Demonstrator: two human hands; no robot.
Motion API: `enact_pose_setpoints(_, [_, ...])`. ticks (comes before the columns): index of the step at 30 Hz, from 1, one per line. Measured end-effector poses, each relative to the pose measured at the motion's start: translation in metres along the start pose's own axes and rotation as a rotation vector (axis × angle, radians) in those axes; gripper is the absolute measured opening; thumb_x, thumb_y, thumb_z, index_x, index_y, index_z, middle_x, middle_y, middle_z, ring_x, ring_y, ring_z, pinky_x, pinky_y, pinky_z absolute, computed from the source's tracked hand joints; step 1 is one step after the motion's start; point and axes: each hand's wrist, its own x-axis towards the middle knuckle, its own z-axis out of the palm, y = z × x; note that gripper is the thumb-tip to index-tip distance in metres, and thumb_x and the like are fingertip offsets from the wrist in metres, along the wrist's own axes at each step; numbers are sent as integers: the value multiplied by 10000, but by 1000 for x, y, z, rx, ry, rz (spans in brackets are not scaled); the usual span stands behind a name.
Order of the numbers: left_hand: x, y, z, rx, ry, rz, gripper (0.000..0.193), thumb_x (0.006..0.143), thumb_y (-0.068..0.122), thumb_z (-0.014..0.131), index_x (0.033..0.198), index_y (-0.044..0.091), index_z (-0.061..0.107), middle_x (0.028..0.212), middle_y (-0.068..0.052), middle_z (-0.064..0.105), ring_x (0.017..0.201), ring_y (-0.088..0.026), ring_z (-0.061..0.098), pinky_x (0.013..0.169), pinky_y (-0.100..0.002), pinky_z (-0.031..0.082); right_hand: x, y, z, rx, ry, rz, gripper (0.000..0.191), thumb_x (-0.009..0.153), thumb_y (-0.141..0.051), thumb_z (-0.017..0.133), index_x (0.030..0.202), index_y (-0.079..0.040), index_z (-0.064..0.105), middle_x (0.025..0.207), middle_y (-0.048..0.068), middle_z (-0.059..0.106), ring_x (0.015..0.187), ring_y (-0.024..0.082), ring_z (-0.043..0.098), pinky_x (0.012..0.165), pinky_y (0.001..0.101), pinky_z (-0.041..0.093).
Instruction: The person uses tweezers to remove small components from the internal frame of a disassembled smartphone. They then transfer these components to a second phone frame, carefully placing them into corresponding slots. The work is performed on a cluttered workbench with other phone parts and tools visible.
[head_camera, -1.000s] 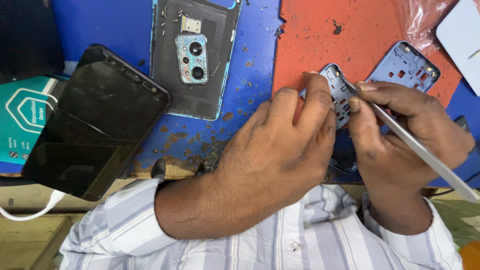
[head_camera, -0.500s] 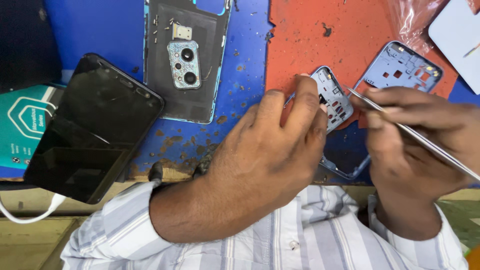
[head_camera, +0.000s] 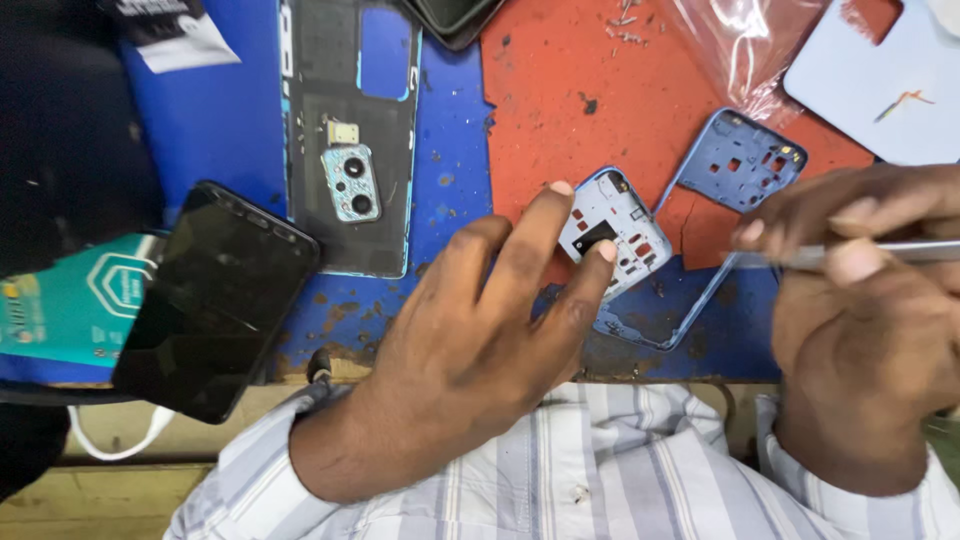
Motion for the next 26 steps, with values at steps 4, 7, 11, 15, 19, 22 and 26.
enact_pose_setpoints(4, [-5, 7, -4, 27, 10, 32, 473, 998, 147, 740, 1429, 44, 575, 1493, -264, 443, 1137, -368, 560, 964, -426, 557, 2, -18, 16, -245, 0, 56, 180, 1114, -136, 607, 1165, 34, 633, 1024, 124, 684, 850, 118, 656, 802, 227, 557])
enact_pose_setpoints(7, [-9, 15, -8, -45, -3, 59, 501, 1069, 216, 771, 1454, 22, 516, 1478, -288, 438, 1199, -393, 583, 1012, -465, 560, 6, -29, 24, -423, -57, 166, 139, 984, -43, 682, 1081, 54, 698, 948, 114, 709, 742, 110, 611, 649, 212, 462])
enact_pose_setpoints(11, [-10, 16, -10, -540, 5, -153, 618, 986, 403, 690, 1417, 46, 429, 1469, -253, 464, 1259, -359, 586, 1027, -452, 544, 12, -40, 26, -406, -41, 211, 102, 948, -19, 711, 1026, 45, 726, 902, 93, 730, 698, 90, 610, 605, 202, 445])
enact_pose_setpoints(15, [-11, 12, -2, -1357, -122, -421, 726, 1128, 547, 450, 1619, 38, 288, 1569, -197, 473, 1397, -262, 565, 1163, -397, 524, 14, -42, 27, -455, -193, 108, 128, 924, -27, 726, 1033, 38, 744, 848, 94, 726, 685, 84, 649, 597, 204, 465])
enact_pose_setpoints(19, [-9, 19, 24, -1967, -239, -573, 851, 1112, 578, 376, 1732, 40, 151, 1493, -189, 464, 1212, -294, 613, 997, -419, 539, 8, -33, 26, -507, -244, 67, 179, 898, -80, 747, 1023, 48, 760, 812, 109, 730, 605, 101, 637, 509, 222, 443])
enact_pose_setpoints(22, [-11, 18, 36, -2116, -198, -533, 814, 1137, 572, 375, 1706, 40, 138, 1442, -209, 518, 1167, -279, 626, 972, -416, 550, -6, -21, 13, -407, -81, 35, 287, 1052, -241, 636, 1086, 23, 742, 933, 143, 707, 636, 111, 582, 561, 209, 451])
enact_pose_setpoints(26, [-21, 15, 46, -2150, -160, -523, 837, 1151, 592, 363, 1699, -4, 152, 1426, -224, 529, 1171, -260, 606, 1000, -417, 543, -24, 5, -13, -63, 148, 164, 513, 1077, -447, 584, 1081, 66, 579, 943, 228, 551, 652, 217, 477, 591, 300, 430])
